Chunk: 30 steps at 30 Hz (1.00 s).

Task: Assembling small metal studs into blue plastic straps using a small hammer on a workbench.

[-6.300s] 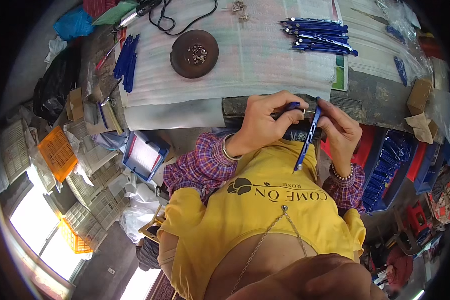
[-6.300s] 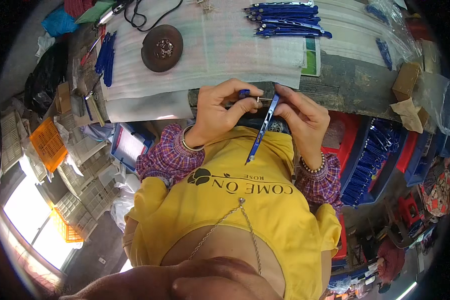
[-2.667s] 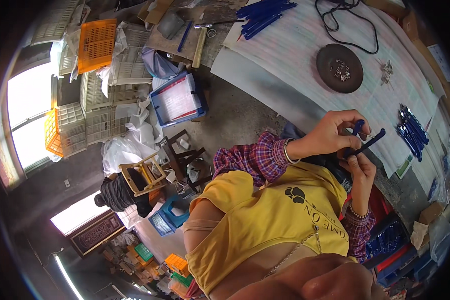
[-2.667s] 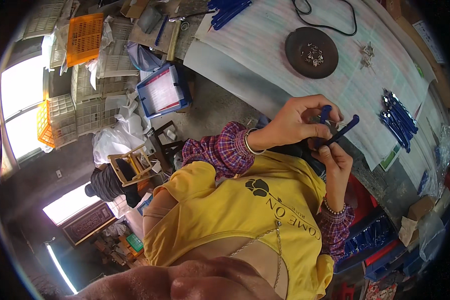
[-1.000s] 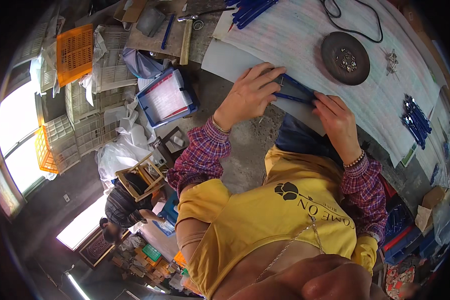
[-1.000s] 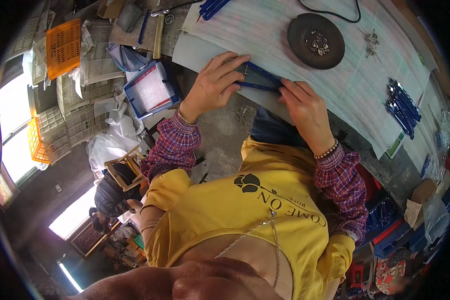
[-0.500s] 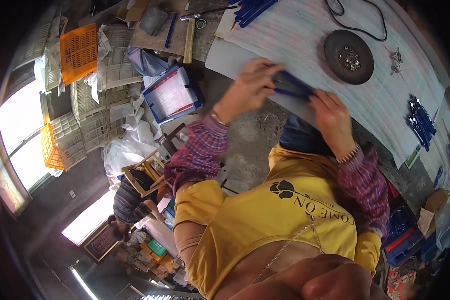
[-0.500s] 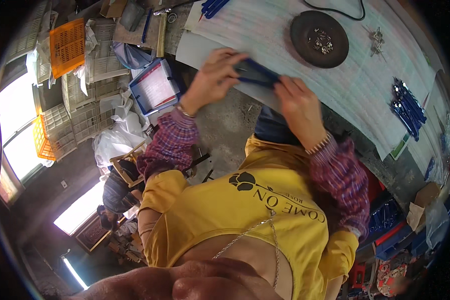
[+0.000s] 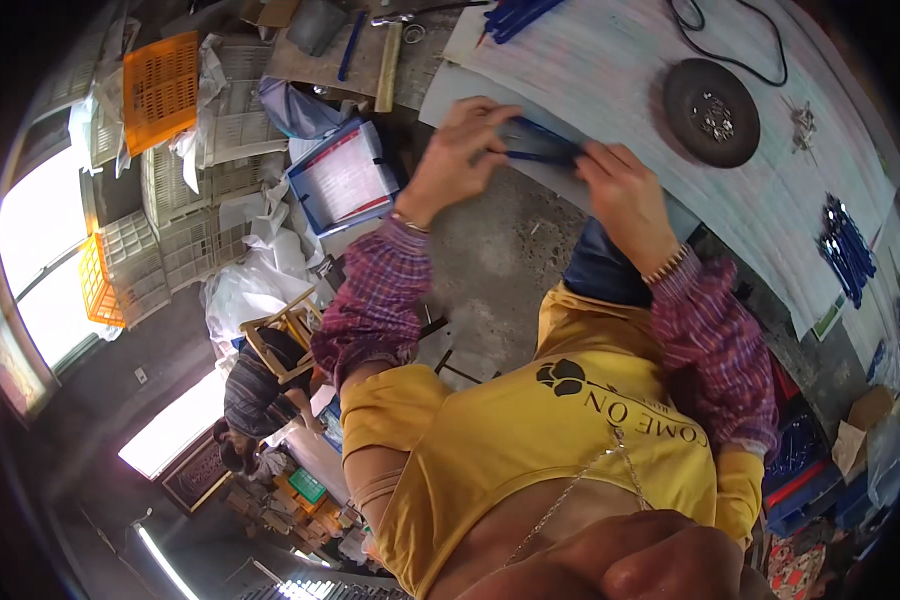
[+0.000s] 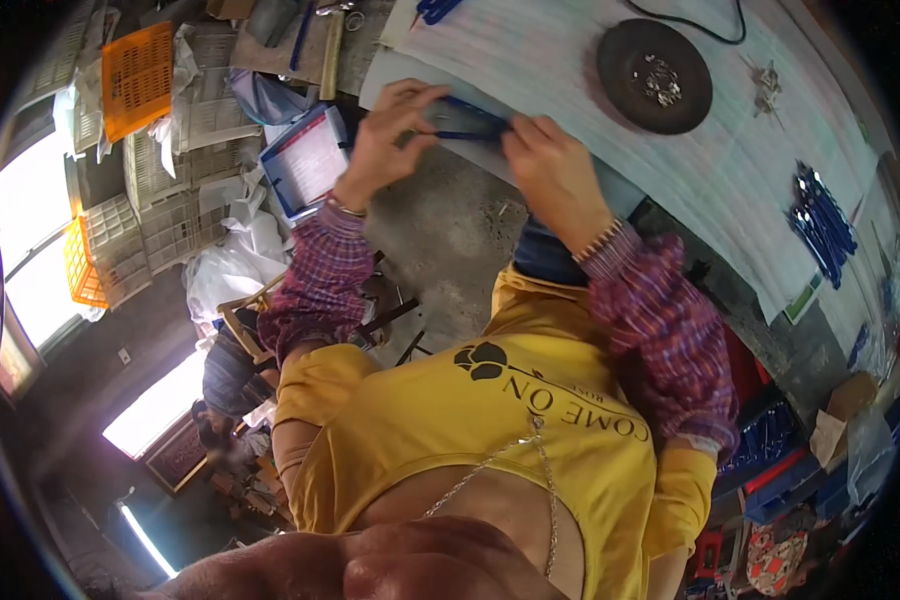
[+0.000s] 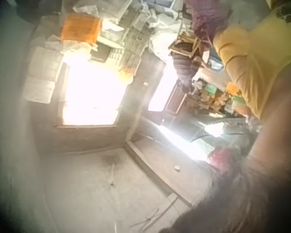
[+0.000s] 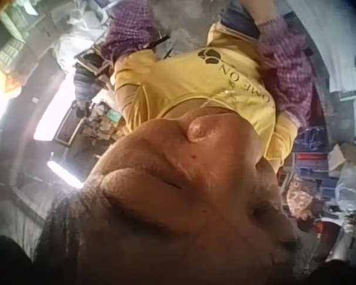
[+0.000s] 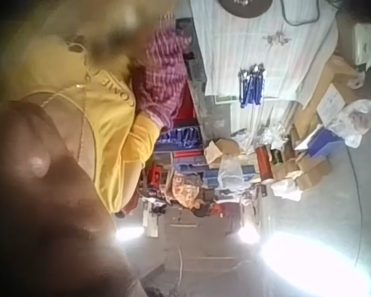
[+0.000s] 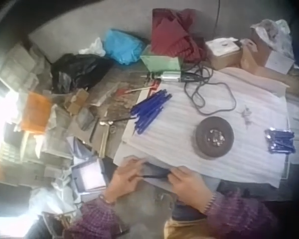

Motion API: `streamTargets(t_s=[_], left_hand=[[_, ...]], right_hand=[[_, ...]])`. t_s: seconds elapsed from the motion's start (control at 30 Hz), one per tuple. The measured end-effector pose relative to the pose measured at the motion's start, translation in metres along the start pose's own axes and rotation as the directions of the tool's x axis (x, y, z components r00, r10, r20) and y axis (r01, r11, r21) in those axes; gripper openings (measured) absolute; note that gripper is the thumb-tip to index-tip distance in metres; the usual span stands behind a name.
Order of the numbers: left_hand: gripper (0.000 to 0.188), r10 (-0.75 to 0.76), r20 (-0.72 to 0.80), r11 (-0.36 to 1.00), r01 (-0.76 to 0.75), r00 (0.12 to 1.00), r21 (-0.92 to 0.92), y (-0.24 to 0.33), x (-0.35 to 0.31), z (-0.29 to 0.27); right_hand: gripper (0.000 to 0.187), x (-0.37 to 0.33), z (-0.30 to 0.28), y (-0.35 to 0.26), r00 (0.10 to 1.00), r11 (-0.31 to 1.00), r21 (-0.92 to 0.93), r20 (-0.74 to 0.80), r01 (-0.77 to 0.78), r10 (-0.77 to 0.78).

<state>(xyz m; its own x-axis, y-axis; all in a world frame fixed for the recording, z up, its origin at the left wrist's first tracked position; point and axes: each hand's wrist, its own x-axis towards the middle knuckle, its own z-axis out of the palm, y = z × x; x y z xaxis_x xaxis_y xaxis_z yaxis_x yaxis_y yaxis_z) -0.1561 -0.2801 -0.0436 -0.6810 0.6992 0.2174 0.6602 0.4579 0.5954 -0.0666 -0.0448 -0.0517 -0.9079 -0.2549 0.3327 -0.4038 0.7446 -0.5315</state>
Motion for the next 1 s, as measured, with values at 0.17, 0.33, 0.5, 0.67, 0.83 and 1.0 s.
streamTargets(t_s=[0.17,0.33,0.5,0.67,0.83,1.0], left_hand=[[0.016,0.122,0.020,0.973,-0.115,0.992,-0.200,0.046,0.026,0.058],[0.018,0.200,0.002,0.971,-0.197,0.980,-0.138,0.048,0.021,0.052],[0.015,0.025,0.021,0.997,-0.026,0.999,0.066,-0.007,-0.005,-0.015],[0.017,0.070,0.010,0.996,-0.069,0.998,-0.058,0.016,0.010,0.023],[0.017,0.156,0.066,0.954,-0.133,0.986,-0.269,0.058,0.024,0.068],[0.017,0.181,-0.004,0.982,-0.180,0.984,-0.064,0.020,0.009,0.022]], right_hand=[[0.016,-0.060,-0.057,0.004,0.990,0.982,-0.132,-0.053,-0.137,0.131],[0.017,-0.058,-0.058,0.003,0.993,0.985,-0.132,-0.030,-0.114,0.111],[0.012,0.013,0.007,-0.007,0.998,0.997,-0.051,-0.012,0.058,-0.058],[0.018,-0.026,-0.018,-0.005,0.998,0.996,-0.087,0.043,-0.033,0.036],[0.021,-0.073,-0.075,0.001,0.987,0.978,-0.137,0.014,-0.158,0.161],[0.019,-0.031,-0.040,-0.001,0.999,1.000,-0.022,-0.028,-0.021,0.020]])
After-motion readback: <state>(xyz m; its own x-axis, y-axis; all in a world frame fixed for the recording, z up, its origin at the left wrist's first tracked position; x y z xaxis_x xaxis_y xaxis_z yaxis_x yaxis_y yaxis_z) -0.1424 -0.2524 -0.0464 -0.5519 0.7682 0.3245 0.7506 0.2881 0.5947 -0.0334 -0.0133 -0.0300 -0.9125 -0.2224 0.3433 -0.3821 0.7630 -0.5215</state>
